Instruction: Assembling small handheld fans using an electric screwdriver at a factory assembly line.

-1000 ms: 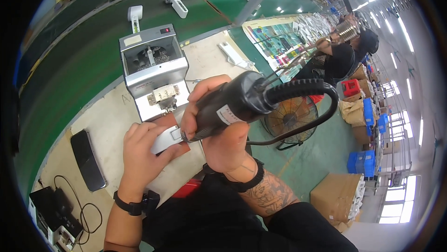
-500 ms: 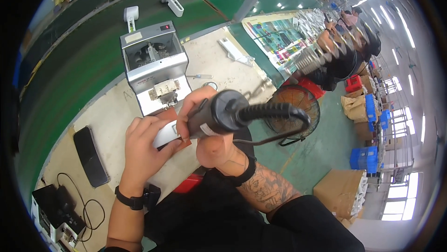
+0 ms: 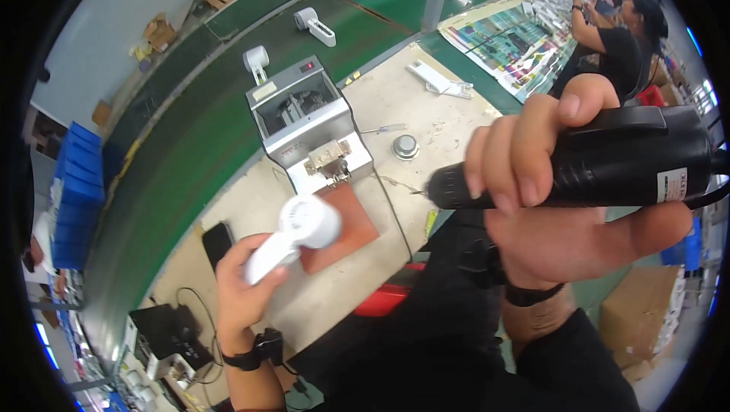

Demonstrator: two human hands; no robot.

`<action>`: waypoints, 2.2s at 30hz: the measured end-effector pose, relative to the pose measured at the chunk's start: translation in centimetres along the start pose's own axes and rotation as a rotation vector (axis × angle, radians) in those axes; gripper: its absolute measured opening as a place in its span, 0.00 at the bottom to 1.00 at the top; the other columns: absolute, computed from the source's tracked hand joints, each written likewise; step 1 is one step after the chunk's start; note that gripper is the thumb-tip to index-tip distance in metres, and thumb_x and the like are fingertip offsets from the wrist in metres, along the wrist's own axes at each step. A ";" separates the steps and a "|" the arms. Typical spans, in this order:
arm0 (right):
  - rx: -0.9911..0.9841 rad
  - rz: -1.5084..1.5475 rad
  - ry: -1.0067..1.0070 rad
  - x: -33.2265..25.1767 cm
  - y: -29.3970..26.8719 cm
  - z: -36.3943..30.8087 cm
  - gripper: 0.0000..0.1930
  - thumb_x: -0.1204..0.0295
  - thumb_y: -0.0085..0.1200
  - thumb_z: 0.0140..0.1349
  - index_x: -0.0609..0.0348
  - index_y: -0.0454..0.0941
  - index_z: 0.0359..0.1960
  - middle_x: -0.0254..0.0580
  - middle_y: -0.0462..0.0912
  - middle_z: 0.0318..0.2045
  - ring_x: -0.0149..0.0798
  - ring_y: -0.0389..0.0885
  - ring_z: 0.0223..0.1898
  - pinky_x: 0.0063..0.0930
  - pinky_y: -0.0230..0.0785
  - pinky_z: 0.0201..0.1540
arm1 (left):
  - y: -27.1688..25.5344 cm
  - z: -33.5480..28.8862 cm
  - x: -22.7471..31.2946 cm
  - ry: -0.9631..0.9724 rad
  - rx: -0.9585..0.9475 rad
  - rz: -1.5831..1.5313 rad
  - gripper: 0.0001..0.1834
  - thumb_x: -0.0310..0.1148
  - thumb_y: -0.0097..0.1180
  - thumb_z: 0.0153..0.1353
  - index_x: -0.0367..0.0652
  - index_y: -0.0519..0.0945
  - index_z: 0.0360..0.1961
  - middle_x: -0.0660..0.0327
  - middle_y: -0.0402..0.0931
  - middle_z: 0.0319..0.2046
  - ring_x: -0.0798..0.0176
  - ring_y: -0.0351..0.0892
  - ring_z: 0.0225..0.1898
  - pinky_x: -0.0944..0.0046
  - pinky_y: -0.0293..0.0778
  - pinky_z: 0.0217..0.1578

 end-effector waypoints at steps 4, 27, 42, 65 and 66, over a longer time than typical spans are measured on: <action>0.144 -0.088 0.111 2.1 -4.6 -2.6 0.46 0.21 0.53 0.68 0.57 0.68 0.58 0.31 0.74 0.29 0.29 0.74 0.27 0.32 0.68 0.35 | -9.1 1.1 -1.7 -0.158 0.205 -0.149 0.32 0.37 0.53 0.66 0.40 0.75 0.71 0.63 0.85 0.45 0.78 0.76 0.35 0.74 0.66 0.32; 0.515 -0.428 0.388 4.9 -12.7 -7.9 0.54 0.17 0.68 0.45 0.58 0.73 0.49 0.33 0.79 0.24 0.30 0.78 0.26 0.27 0.73 0.35 | -9.3 38.0 -7.7 -0.235 0.514 0.785 0.41 0.68 0.67 0.63 0.34 0.88 0.52 0.39 0.90 0.48 0.37 0.90 0.56 0.48 0.82 0.59; 0.322 -0.419 0.287 7.5 -9.3 -6.3 0.49 0.19 0.57 0.62 0.59 0.67 0.51 0.32 0.73 0.28 0.28 0.73 0.26 0.29 0.69 0.34 | -6.8 4.5 -0.8 -0.029 0.187 -0.135 0.23 0.26 0.61 0.77 0.32 0.79 0.70 0.60 0.86 0.57 0.67 0.85 0.56 0.63 0.78 0.60; 0.112 -0.178 0.252 18.2 3.5 0.6 0.46 0.23 0.54 0.69 0.63 0.74 0.54 0.39 0.80 0.27 0.32 0.79 0.28 0.29 0.75 0.34 | 8.5 3.8 0.2 0.390 0.286 0.583 0.19 0.42 0.74 0.64 0.52 0.91 0.55 0.65 0.80 0.45 0.56 0.76 0.52 0.51 0.64 0.52; 0.104 -0.189 0.266 18.0 3.5 0.4 0.46 0.23 0.54 0.69 0.63 0.73 0.55 0.38 0.80 0.28 0.32 0.79 0.28 0.29 0.75 0.33 | 8.5 3.8 0.1 0.377 0.275 0.581 0.20 0.44 0.75 0.64 0.52 0.91 0.55 0.65 0.79 0.46 0.56 0.76 0.53 0.51 0.64 0.53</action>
Point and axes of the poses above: each hand's wrist, its own z-axis towards the middle knuckle, its own y-axis out of the palm, x = y × z, the point moved 7 cm from there along z, towards the middle knuckle
